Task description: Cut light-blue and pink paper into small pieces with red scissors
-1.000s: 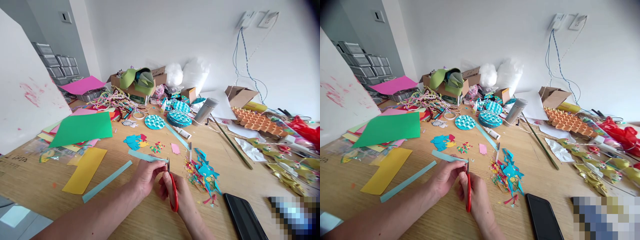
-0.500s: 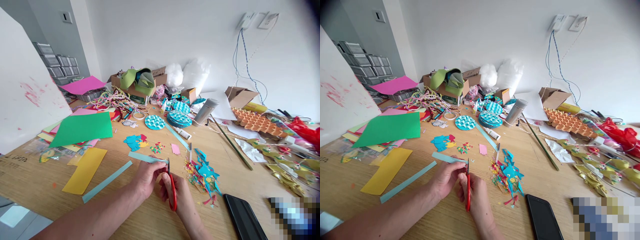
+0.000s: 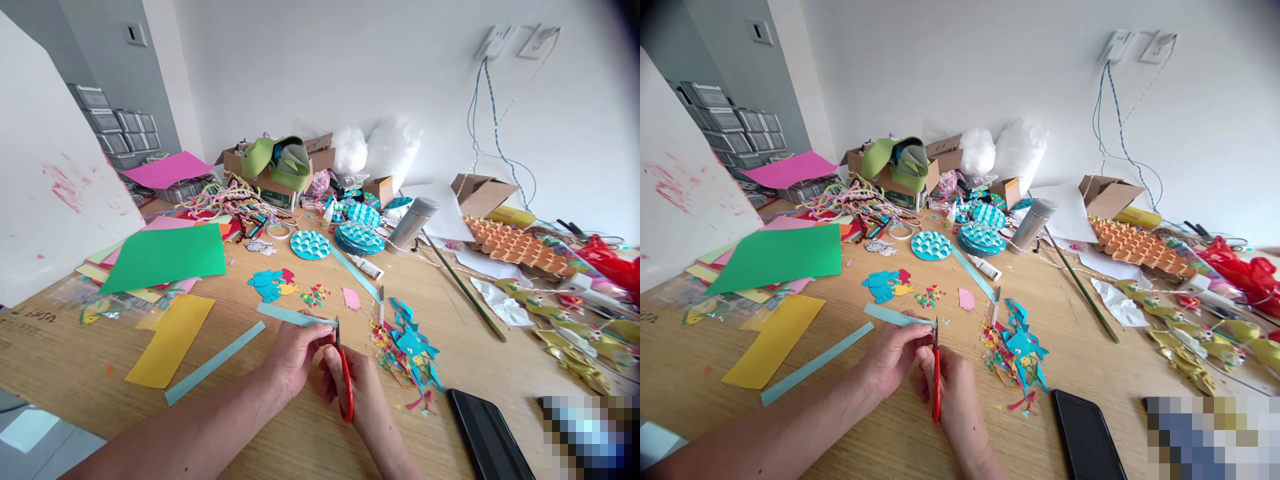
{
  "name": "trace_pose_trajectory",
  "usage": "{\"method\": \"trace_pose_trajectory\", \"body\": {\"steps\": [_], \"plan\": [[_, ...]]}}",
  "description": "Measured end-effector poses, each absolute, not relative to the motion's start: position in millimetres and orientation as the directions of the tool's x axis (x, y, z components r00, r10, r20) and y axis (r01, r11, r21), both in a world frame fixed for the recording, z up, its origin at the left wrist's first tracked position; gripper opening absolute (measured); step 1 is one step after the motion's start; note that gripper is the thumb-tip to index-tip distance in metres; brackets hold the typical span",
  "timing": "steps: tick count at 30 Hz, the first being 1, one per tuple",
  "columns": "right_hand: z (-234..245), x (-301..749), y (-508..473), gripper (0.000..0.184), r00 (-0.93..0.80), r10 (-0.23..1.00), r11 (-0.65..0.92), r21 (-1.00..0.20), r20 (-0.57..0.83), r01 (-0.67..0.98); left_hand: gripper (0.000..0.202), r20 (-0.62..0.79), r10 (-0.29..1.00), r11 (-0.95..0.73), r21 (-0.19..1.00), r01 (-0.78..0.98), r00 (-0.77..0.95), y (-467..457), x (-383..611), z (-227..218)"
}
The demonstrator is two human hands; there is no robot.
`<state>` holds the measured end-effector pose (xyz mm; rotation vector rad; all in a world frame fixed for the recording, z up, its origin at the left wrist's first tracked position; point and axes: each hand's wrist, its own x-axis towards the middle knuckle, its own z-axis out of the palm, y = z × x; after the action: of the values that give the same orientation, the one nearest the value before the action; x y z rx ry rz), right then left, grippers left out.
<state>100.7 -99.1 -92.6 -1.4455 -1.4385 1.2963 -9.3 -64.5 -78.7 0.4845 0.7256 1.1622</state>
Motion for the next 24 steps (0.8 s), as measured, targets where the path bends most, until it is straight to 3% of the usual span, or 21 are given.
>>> {"method": "trace_pose_trajectory", "body": {"steps": [24], "plan": [[-92.0, 99.3, -100.5, 0.058, -0.093, 0.973, -0.179, -0.945, -0.211, 0.274, 0.019, -0.214, 0.965, 0.264, 0.762, -0.591, 0.155, -64.3, -10.5, -74.9]]}}
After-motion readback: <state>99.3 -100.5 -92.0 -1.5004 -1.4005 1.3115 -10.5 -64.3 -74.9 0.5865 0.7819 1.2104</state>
